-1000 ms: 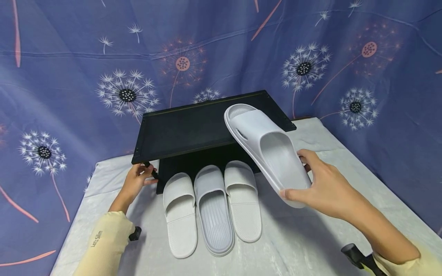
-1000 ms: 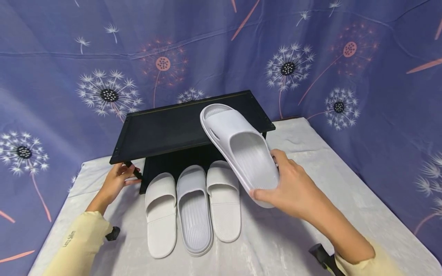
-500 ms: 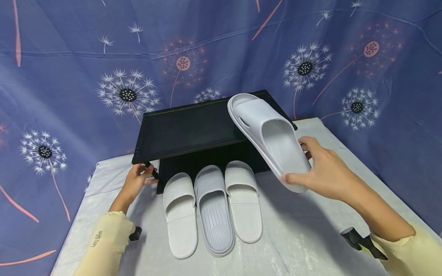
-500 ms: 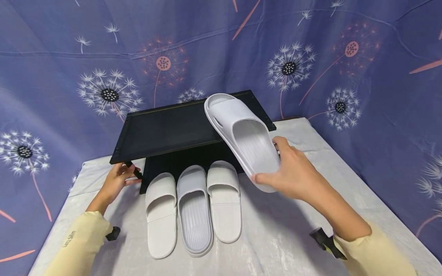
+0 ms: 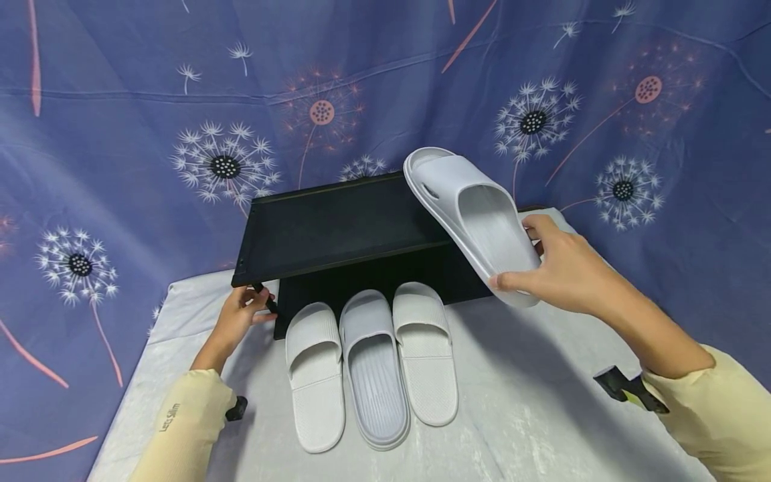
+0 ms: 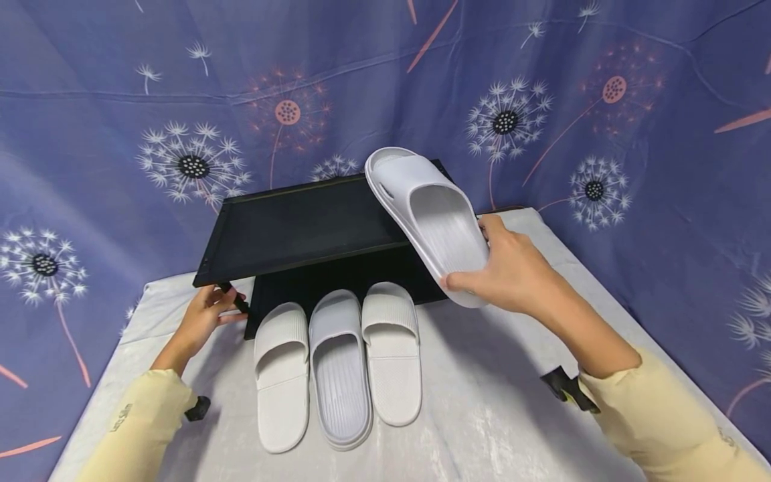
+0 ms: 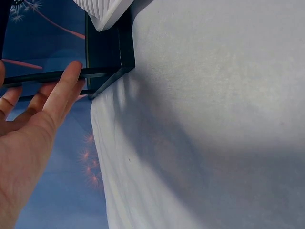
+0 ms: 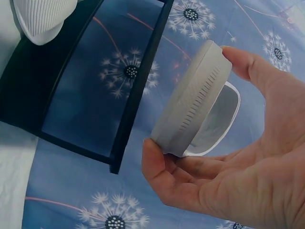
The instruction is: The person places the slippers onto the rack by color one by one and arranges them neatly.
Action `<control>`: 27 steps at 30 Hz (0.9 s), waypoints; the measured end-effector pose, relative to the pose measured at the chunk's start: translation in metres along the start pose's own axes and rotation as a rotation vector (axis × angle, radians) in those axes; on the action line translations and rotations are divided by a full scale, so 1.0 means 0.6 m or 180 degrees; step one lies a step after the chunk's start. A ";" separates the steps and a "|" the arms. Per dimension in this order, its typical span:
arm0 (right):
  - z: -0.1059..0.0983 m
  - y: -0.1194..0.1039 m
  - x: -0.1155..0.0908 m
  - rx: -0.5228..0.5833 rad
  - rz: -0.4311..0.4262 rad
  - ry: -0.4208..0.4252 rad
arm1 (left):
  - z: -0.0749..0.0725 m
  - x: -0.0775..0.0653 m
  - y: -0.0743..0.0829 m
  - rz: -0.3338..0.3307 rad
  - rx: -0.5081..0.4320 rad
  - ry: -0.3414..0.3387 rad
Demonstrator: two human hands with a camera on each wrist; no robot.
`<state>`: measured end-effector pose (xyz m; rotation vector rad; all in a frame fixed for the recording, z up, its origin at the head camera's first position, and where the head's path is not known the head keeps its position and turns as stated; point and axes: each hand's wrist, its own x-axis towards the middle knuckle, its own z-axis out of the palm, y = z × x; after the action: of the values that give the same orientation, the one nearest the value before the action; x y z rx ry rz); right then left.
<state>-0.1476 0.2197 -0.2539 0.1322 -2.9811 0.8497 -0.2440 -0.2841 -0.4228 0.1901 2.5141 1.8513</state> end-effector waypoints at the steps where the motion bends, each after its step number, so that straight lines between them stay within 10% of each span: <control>1: -0.002 -0.001 0.004 -0.0021 0.0004 -0.0001 | 0.000 0.000 0.001 -0.0023 -0.0005 0.0008; 27: -0.022 -0.007 0.091 -0.0315 0.0188 -0.0151 | 0.011 -0.017 0.049 -0.0063 -0.0129 -0.0027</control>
<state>-0.2017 0.2193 -0.2376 0.0624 -3.0784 0.7122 -0.2306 -0.2703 -0.3974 0.1716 2.4614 1.8883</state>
